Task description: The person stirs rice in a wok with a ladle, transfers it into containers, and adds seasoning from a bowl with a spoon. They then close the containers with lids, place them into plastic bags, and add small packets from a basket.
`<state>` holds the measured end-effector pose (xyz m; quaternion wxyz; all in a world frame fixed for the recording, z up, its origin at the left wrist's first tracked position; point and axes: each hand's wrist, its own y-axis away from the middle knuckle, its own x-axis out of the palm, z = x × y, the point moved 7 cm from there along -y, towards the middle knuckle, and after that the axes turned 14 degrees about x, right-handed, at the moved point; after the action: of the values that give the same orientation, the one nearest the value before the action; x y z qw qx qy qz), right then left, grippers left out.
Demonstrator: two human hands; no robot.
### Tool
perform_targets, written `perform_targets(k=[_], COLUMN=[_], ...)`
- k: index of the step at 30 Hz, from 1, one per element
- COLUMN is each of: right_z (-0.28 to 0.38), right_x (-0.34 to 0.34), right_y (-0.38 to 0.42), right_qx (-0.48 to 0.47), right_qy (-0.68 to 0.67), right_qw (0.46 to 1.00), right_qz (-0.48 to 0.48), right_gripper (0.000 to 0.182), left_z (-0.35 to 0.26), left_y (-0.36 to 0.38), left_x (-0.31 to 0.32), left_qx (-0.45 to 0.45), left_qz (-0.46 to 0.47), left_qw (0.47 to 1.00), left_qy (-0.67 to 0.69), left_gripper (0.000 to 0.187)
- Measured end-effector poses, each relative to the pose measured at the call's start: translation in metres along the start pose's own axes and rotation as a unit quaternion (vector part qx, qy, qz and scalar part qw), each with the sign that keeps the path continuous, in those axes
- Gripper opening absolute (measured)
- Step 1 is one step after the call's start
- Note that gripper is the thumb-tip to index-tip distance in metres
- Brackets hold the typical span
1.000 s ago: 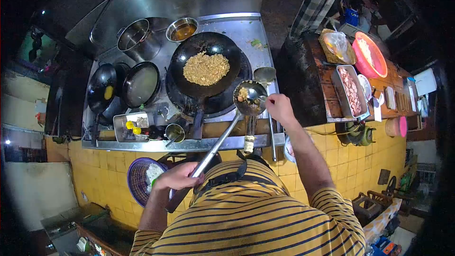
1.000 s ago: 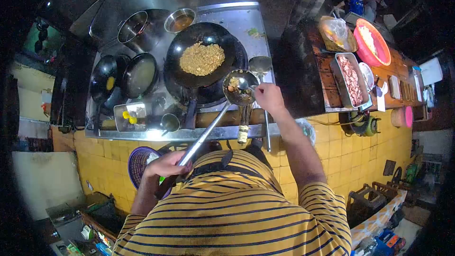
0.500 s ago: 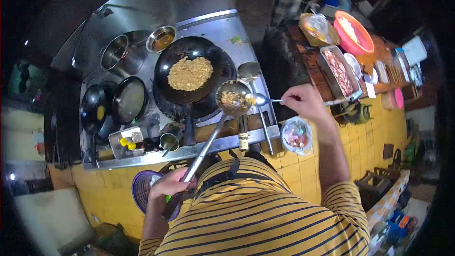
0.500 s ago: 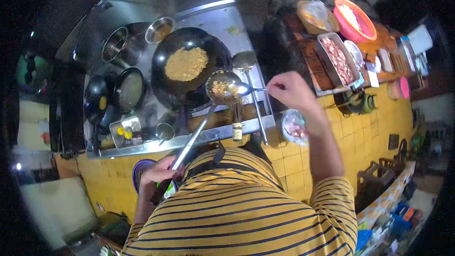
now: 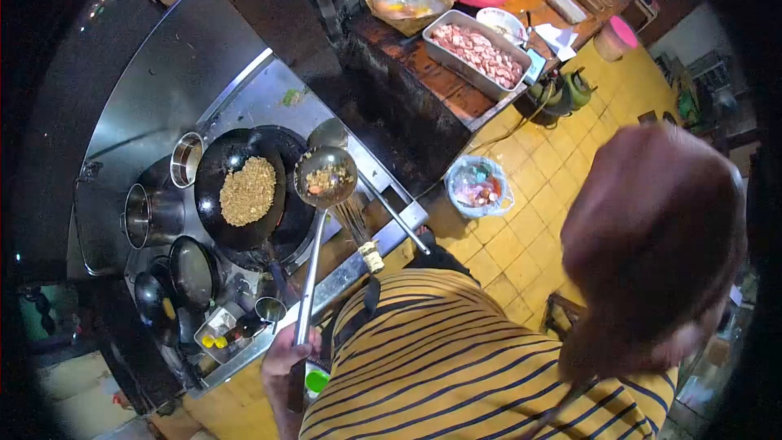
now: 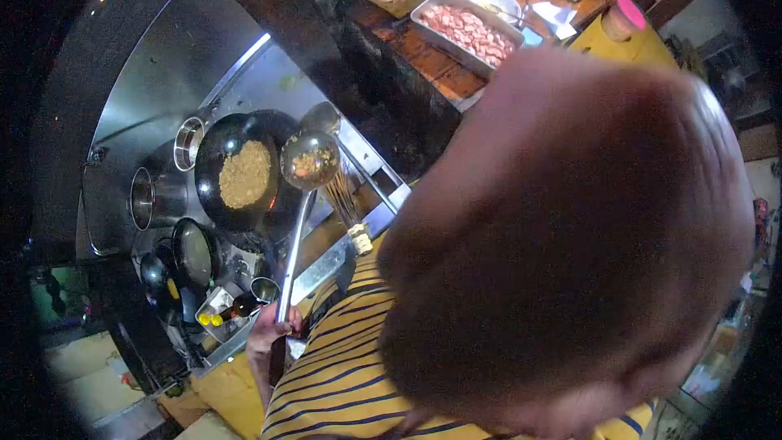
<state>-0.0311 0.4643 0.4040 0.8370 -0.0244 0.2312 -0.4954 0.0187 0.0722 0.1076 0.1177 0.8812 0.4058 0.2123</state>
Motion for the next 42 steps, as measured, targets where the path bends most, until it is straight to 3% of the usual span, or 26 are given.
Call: perform_targets(k=[4,5,6,9,13,14,15,17,19,21,22,23,24,25,27,29,30,31,32,33,34,36,37,38,39,42], right_z=[-0.029,-0.065,-0.118,-0.283,-0.419,-0.458,-0.482,-0.506,-0.422,-0.412,-0.402,-0.39,-0.393,-0.332,-0.291,-0.272,-0.285,-0.292,-0.291,-0.289,-0.288,-0.28,-0.267,-0.259,-0.255,-0.295], right_x=[-0.033,-0.043,-0.055,-0.067,-0.059,-0.064,-0.071,-0.073,-0.045,-0.014,0.018,0.06,0.109,0.166,0.265,0.295,0.299,0.299,0.294,0.287,0.279,0.263,0.257,0.252,0.252,0.309], right_y=[0.01,0.014,0.025,0.06,0.071,0.078,0.081,0.078,0.039,0.014,-0.004,-0.02,-0.026,-0.032,-0.042,-0.074,-0.082,-0.09,-0.093,-0.094,-0.091,-0.079,-0.082,-0.083,-0.082,-0.106], right_qx=[0.046,0.186,0.282,0.336,0.492,0.437,0.457,0.382,0.403,0.382,0.276,0.356,0.321,0.487,0.516,0.483,0.488,0.481,0.444,0.397,0.329,0.39,0.394,0.412,0.43,0.416], right_qy=[0.078,0.203,0.158,0.318,0.429,0.465,0.343,0.523,0.567,0.24,0.516,0.412,0.19,-0.211,-0.537,-0.508,-0.377,-0.24,-0.103,0.036,0.18,0.352,0.357,0.414,0.467,0.465], right_qw=[0.992,0.961,0.942,0.834,0.712,0.722,0.772,0.727,0.667,0.856,0.785,0.833,0.927,0.848,0.652,0.71,0.783,0.839,0.887,0.916,0.926,0.84,0.836,0.795,0.749,0.772], right_qz=[-0.093,-0.003,-0.088,-0.3,-0.259,-0.266,-0.28,-0.227,-0.267,-0.255,-0.204,-0.093,-0.043,0.002,0.14,0.065,0.076,0.084,0.069,0.052,0.044,0.14,0.137,0.161,0.189,0.124], right_gripper=[0.023,0.009,0.01,0.023,0.054,0.053,0.053,0.05,0.042,0.032,0.028,0.033,0.042,0.047,0.044,0.027,0.034,0.041,0.046,0.05,0.06,0.066,0.066,0.069,0.071,0.073], left_z=[-0.011,-0.006,-0.015,-0.007,0.004,-0.003,-0.008,-0.017,0.001,0.003,-0.002,-0.005,-0.003,0.004,0.004,-0.009,0.008,0.006,-0.009,-0.009,0.03,0.079,0.113,0.137,0.14,0.141], left_y=[-0.015,-0.016,-0.019,-0.023,-0.029,-0.029,-0.033,-0.047,-0.061,-0.082,-0.093,-0.105,-0.119,-0.137,-0.156,-0.136,-0.135,-0.118,-0.089,-0.061,-0.052,-0.043,-0.06,-0.079,-0.081,-0.102], left_x=[0.02,0.021,0.03,0.035,0.03,0.029,0.033,0.03,0.013,0.009,0.009,0.005,0.0,-0.01,-0.016,-0.027,-0.042,-0.089,-0.101,-0.115,-0.146,-0.177,-0.184,-0.166,-0.169,-0.148], left_qx=[0.03,0.032,0.032,0.054,0.095,0.099,0.097,0.123,0.138,0.144,0.143,0.156,0.169,0.185,0.15,0.079,0.084,0.208,0.301,0.285,0.249,0.209,0.161,0.09,0.089,0.096], left_qz=[-0.011,-0.013,-0.042,-0.035,-0.063,-0.113,-0.157,-0.162,-0.197,-0.213,-0.209,-0.222,-0.234,-0.232,-0.242,-0.27,-0.264,-0.379,-0.442,-0.465,-0.508,-0.544,-0.457,-0.307,-0.302,-0.173], left_qw=[0.998,0.997,0.995,0.99,0.985,0.98,0.973,0.968,0.955,0.941,0.938,0.934,0.931,0.939,0.949,0.946,0.947,0.884,0.685,0.682,0.703,0.726,0.873,0.906,0.906,0.828], left_qy=[0.053,0.076,0.079,0.122,0.13,0.132,0.137,0.151,0.175,0.221,0.238,0.232,0.224,0.176,0.137,0.161,0.166,-0.178,-0.495,-0.487,-0.432,-0.365,-0.047,0.277,0.284,0.524], left_gripper=[0.029,0.027,0.027,0.025,0.022,0.021,0.019,0.018,0.021,0.025,0.027,0.031,0.034,0.04,0.046,0.051,0.051,0.053,0.056,0.063,0.057,0.051,0.042,0.033,0.033,0.022])
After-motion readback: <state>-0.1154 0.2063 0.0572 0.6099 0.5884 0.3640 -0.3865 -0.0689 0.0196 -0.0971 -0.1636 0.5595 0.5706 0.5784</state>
